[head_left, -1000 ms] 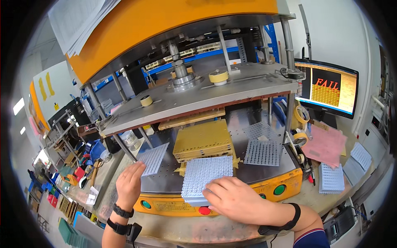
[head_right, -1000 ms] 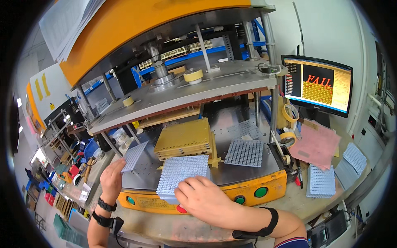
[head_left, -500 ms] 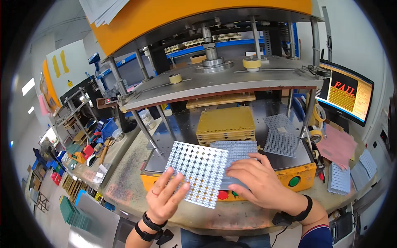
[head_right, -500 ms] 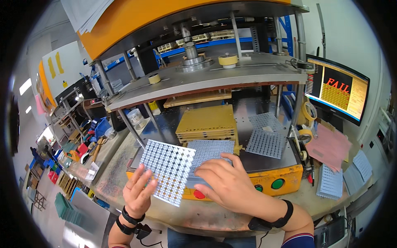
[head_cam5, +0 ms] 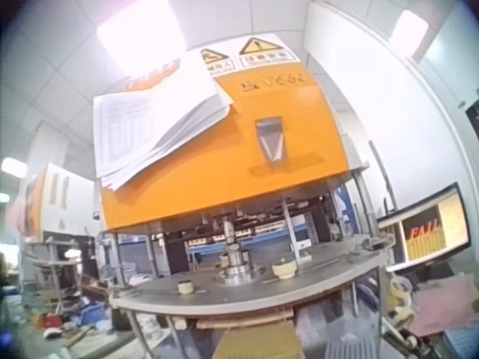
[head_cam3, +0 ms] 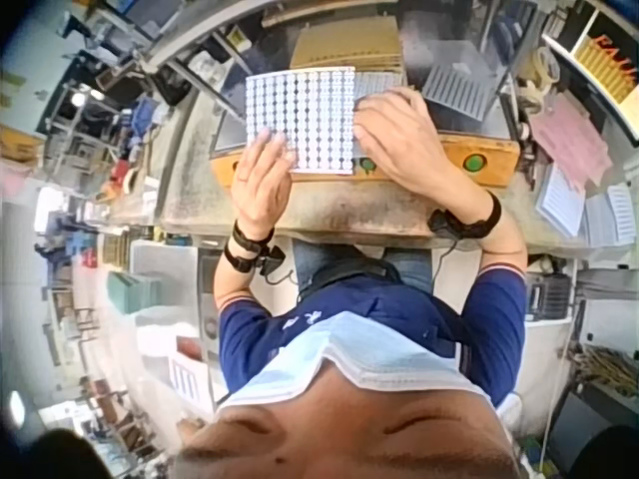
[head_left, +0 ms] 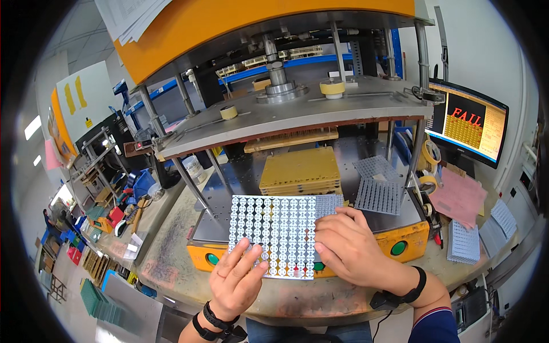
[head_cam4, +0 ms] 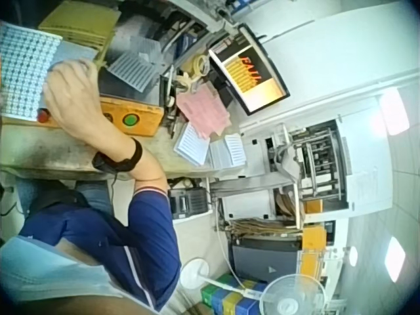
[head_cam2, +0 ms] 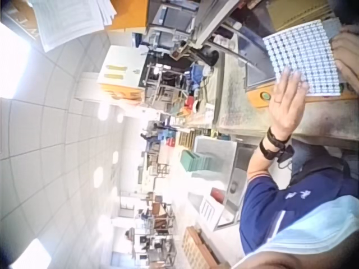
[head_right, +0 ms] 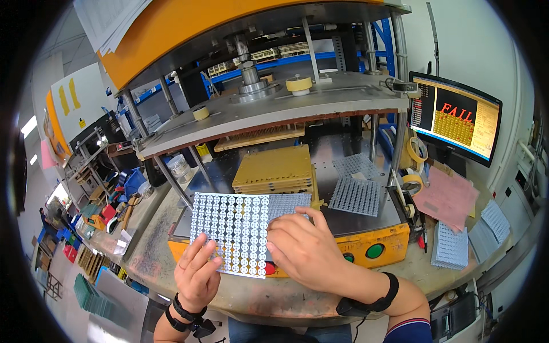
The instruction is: Operating a testing machine to verify electronic components.
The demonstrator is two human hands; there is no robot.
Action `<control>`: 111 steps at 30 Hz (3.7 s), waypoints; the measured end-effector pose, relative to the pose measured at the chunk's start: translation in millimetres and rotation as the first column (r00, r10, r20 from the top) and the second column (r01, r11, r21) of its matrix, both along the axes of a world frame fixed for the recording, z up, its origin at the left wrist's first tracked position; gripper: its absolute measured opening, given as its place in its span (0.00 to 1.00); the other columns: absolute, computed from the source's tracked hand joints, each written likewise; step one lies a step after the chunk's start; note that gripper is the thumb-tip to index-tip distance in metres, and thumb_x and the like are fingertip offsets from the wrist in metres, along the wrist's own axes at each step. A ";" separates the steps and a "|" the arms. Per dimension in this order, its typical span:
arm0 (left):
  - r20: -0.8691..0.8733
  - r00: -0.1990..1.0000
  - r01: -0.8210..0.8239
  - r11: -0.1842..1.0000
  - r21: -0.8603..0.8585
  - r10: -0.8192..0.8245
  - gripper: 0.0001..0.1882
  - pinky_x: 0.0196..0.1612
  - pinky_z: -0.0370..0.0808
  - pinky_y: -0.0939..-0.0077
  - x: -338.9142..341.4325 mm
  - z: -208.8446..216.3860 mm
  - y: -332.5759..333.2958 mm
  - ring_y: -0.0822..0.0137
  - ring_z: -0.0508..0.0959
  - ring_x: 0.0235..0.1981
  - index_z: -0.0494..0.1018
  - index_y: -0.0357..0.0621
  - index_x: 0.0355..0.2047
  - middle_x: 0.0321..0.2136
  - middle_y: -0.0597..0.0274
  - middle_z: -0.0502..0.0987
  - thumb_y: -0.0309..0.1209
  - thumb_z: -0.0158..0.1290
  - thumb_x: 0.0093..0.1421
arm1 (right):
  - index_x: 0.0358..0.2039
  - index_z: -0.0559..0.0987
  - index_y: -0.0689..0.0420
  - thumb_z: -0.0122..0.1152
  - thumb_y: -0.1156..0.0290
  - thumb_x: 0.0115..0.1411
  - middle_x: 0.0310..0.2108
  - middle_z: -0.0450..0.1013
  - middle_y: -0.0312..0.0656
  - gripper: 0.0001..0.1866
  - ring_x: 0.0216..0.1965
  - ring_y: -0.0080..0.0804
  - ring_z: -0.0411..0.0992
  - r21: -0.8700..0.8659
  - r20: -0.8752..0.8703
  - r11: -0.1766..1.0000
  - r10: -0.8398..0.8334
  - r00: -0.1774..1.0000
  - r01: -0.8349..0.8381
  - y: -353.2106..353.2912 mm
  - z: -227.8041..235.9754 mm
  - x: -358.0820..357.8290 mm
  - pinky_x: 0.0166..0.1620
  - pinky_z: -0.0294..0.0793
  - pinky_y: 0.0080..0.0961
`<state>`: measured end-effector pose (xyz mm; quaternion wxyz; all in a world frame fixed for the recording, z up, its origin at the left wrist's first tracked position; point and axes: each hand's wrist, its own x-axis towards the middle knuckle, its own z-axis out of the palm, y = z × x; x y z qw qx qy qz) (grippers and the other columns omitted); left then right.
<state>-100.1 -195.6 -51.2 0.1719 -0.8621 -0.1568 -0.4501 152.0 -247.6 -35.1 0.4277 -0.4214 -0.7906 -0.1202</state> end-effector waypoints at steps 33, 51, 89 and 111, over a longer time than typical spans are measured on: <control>0.804 0.594 0.767 -0.286 -0.574 -0.020 0.10 0.42 0.77 0.66 -11.6 -15.7 -8.6 0.60 0.80 0.35 0.72 0.34 0.43 0.36 0.53 0.80 0.24 0.47 0.64 | 0.37 0.75 0.56 0.57 0.62 0.63 0.35 0.73 0.41 0.11 0.38 0.37 0.72 -0.078 0.002 0.995 0.055 0.998 -0.055 -15.1 80.5 20.9 0.41 0.73 0.30; 0.842 0.536 0.808 -0.251 -0.533 -0.062 0.12 0.41 0.76 0.69 -43.1 -0.7 -8.6 0.62 0.79 0.36 0.69 0.35 0.47 0.38 0.55 0.79 0.25 0.48 0.64 | 0.44 0.79 0.53 0.54 0.70 0.57 0.57 0.67 0.39 0.14 0.62 0.34 0.60 0.844 0.125 0.315 -0.903 0.412 0.435 54.1 340.9 92.8 0.63 0.57 0.39; 0.892 0.452 0.822 -0.396 -0.410 0.016 0.23 0.50 0.78 0.60 20.9 -15.6 -8.3 0.59 0.75 0.50 0.60 0.37 0.57 0.52 0.54 0.71 0.35 0.49 0.66 | 0.40 0.80 0.54 0.65 0.79 0.52 0.38 0.70 0.39 0.13 0.36 0.30 0.74 -0.182 -0.032 0.980 0.078 0.996 -0.082 18.8 71.6 -43.3 0.34 0.76 0.22; 0.888 0.454 0.832 -0.393 -0.391 0.078 0.22 0.56 0.73 0.58 27.4 -5.1 -15.3 0.56 0.74 0.54 0.56 0.36 0.60 0.55 0.50 0.69 0.35 0.39 0.70 | 0.60 0.58 0.65 0.70 0.58 0.53 0.49 0.70 0.53 0.42 0.43 0.36 0.74 -0.442 -0.242 0.897 -0.157 0.958 0.035 11.3 66.0 -33.2 0.48 0.73 0.31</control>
